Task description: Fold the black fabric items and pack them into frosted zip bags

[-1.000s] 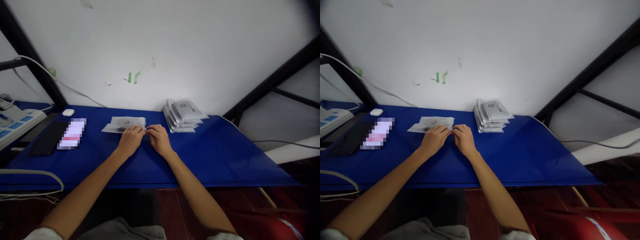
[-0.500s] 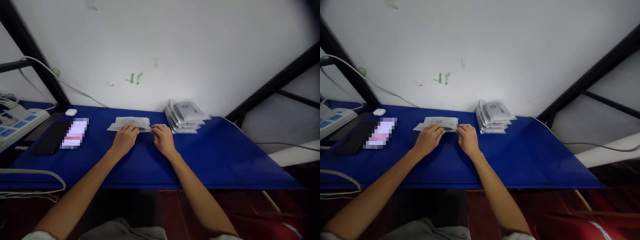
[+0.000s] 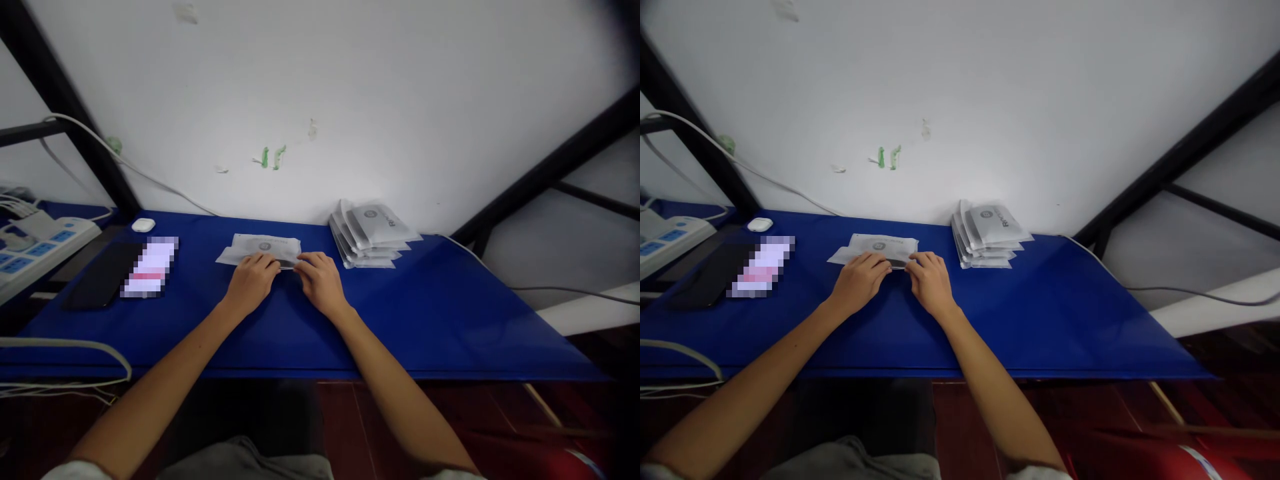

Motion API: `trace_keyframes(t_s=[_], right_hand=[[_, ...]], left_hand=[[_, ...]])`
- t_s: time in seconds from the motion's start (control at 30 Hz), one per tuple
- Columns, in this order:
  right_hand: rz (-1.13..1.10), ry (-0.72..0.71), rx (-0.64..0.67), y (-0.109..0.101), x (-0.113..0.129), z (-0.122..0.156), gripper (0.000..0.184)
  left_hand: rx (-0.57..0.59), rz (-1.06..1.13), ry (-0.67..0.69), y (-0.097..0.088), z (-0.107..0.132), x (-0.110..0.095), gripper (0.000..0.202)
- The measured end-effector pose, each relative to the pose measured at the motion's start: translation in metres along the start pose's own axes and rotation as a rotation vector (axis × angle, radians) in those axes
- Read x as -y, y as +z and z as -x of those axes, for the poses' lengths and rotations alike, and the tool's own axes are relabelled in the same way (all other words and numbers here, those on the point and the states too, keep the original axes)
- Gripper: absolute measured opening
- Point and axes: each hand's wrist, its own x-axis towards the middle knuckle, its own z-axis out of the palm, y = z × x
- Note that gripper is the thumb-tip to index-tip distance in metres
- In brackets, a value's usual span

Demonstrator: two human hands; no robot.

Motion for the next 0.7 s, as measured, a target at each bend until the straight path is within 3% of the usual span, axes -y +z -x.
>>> trace_keyframes(t_s=[0.7], right_hand=[[0.085, 0.06, -0.057, 0.0, -0.014, 0.001, 0.015]], left_hand=[[-0.055, -0.144, -0.253, -0.017, 0.03, 0.025, 0.022]])
